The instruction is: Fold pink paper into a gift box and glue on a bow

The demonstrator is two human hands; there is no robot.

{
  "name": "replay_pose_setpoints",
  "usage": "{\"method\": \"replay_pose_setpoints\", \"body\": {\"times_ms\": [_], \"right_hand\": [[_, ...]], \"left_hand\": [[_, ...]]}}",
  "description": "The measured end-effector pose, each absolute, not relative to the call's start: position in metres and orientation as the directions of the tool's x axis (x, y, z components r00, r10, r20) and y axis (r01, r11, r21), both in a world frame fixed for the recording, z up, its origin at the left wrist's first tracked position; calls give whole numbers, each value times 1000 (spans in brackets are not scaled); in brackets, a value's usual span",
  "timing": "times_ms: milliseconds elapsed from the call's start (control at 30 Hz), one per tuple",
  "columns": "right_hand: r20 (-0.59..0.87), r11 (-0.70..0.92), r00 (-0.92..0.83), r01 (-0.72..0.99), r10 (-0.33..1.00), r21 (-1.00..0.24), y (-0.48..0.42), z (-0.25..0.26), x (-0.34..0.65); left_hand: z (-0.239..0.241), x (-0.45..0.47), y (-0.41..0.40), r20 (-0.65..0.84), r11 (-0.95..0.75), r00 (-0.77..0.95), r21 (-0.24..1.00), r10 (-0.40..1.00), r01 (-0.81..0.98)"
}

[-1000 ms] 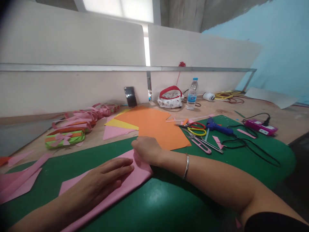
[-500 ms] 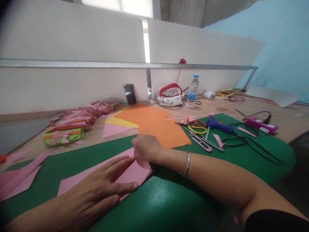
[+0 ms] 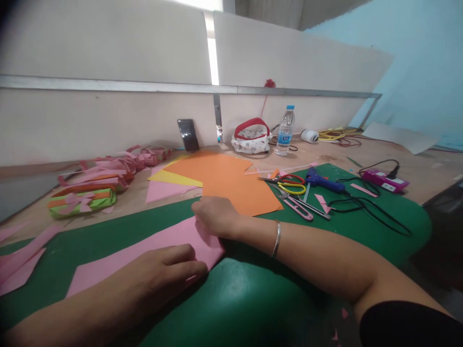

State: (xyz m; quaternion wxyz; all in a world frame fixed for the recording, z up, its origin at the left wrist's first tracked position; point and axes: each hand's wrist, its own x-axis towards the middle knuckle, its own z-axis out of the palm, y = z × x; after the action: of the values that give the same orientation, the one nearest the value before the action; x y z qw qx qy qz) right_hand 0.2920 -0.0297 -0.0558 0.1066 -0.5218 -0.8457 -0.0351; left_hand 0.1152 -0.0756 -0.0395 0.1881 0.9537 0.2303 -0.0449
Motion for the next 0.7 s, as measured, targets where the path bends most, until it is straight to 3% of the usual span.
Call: {"method": "replay_pose_setpoints", "body": {"times_ms": [233,533,700], "right_hand": [[230,450,-427,891,874,-56,-29,-58,291],[218,432,-410,900,885,-59,-28,-59,291],[240,371,-348,927,906,-57,-33,-65,285]], "left_hand": [[-29,122,-80,-167,-817,887,347,431,462],[-35,140,-80,-183,-859,878,198,441,473],[-43,137,-87,-170,-833,851,183,497,522]]}}
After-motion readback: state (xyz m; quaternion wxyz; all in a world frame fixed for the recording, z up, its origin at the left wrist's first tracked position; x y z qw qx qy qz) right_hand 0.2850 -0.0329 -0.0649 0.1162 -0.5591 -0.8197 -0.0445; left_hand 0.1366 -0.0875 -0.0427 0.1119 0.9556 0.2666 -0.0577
